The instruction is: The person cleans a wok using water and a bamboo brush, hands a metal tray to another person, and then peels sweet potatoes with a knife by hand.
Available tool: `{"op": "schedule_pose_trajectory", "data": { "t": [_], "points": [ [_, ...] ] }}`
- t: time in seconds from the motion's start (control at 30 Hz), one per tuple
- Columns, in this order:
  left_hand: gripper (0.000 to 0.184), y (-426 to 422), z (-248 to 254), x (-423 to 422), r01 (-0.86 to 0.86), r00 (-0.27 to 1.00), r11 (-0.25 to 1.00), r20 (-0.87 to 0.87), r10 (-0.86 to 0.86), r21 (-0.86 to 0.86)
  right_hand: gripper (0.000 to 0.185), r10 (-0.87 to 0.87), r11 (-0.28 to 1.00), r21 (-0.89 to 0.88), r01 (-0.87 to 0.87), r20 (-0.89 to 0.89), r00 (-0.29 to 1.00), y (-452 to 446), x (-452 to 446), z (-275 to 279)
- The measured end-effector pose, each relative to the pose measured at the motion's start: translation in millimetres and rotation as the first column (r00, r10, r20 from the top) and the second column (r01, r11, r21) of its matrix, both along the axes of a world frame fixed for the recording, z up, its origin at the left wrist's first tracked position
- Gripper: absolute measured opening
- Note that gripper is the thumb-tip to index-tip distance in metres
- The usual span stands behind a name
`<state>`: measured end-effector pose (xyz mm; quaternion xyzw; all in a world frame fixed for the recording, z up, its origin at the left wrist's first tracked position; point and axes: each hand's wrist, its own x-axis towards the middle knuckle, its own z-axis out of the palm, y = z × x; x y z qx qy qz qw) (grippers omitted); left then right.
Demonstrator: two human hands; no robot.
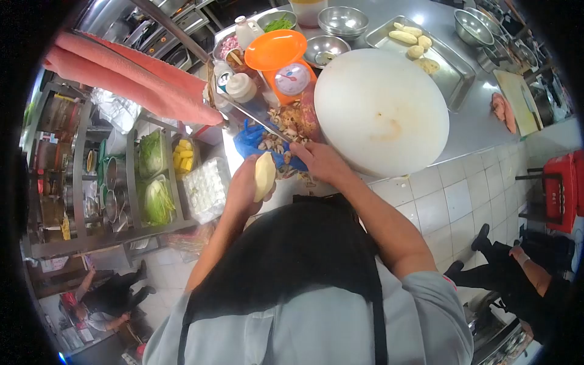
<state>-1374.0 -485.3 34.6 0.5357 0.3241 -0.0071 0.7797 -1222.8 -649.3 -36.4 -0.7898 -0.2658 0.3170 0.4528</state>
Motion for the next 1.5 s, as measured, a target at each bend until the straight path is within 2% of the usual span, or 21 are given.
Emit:
{"op": "schedule_pose_trajectory", "data": {
  "t": [0.1,0.23,0.3,0.43,0.5,0.57,0.6,0.7,0.73,0.83,1.03,1.1,1.13,1.23,1.33,1.43,1.5],
  "points": [
    [0.044,16.6,-25.9,2.8,-0.149,0.988,0.901,-0.02,0.155,-0.406,0.067,0.025,0.996,0.083,-0.021,-0.05,0.998,3.2,-20.9,25.4],
    [0.051,27.5,-36.8,12.1,-0.214,0.977,0.796,-0.117,0.179,-0.566,0.063,0.161,0.984,0.057,-0.171,0.143,0.977,3.3,-27.6,40.0],
    [0.049,22.4,-42.5,11.6,-0.229,0.97,0.779,-0.067,0.234,-0.584,0.064,0.214,0.972,0.035,-0.231,0.261,0.941,1.5,-32.2,44.9],
    [0.045,15.9,-53.7,11.2,-0.241,0.933,0.716,0.048,0.358,-0.655,0.063,0.281,0.958,-0.047,-0.283,0.36,0.89,1.9,-44.8,47.5],
    [0.042,10.4,-44.3,11.8,-0.305,0.929,0.727,-0.026,0.368,-0.615,0.062,0.298,0.954,-0.085,-0.289,0.398,0.868,3.3,-43.9,50.5],
    [0.042,6.9,-28.9,11.3,-0.342,0.93,0.734,-0.1,0.353,-0.587,0.062,0.273,0.962,-0.067,-0.266,0.337,0.901,4.8,-41.2,44.2],
    [0.042,8.3,-28.9,8.4,-0.305,0.946,0.764,-0.091,0.31,-0.569,0.062,0.262,0.965,-0.059,-0.256,0.304,0.916,5.6,-39.8,38.4],
    [0.043,11.1,-23.7,7.3,-0.203,0.977,0.829,-0.054,0.205,-0.521,0.064,0.018,1.0,-0.023,-0.015,0.091,0.996,7.8,-20.0,12.5],
    [0.044,7.0,-17.1,8.6,-0.19,0.979,0.84,-0.039,0.198,-0.508,0.065,0.06,0.995,-0.081,-0.059,0.012,0.998,2.3,-15.4,15.6],
    [0.045,9.7,-28.1,5.0,-0.215,0.975,0.876,-0.04,0.219,-0.431,0.064,0.038,0.999,0.02,-0.038,0.015,0.999,5.2,-26.9,21.1],
    [0.038,6.5,-28.8,10.7,-0.222,0.972,0.878,-0.02,0.236,-0.424,0.058,0.253,0.967,-0.055,-0.248,0.289,0.923,6.6,-42.1,48.9],
    [0.038,5.2,-26.7,8.1,-0.186,0.978,0.903,0.012,0.206,-0.387,0.063,0.18,0.984,-0.033,-0.177,0.187,0.966,8.3,-31.8,38.8],
    [0.038,1.9,-19.1,8.6,-0.186,0.982,0.947,-0.018,0.188,-0.261,0.065,0.14,0.99,-0.023,-0.138,0.133,0.981,8.2,-27.2,34.3],
    [0.043,2.7,-19.7,8.7,-0.138,0.989,0.963,0.018,0.147,-0.233,0.064,0.043,0.994,-0.102,-0.041,0.019,0.999,1.2,-12.8,31.4],
    [0.04,6.8,-27.4,7.3,-0.099,0.994,0.988,0.032,0.103,-0.116,0.058,0.126,0.992,-0.024,-0.124,0.143,0.982,4.6,-27.5,34.2],
    [0.04,4.7,-24.6,9.7,-0.065,0.997,0.997,0.048,0.067,-0.039,0.06,0.224,0.975,-0.056,-0.217,0.256,0.94,5.1,-32.1,41.2],
    [0.04,1.7,-23.6,3.1,-0.053,0.994,0.996,0.101,0.045,0.071,0.062,0.098,0.995,0.018,-0.102,0.133,0.986,7.4,-25.0,15.0]
  ]
}}
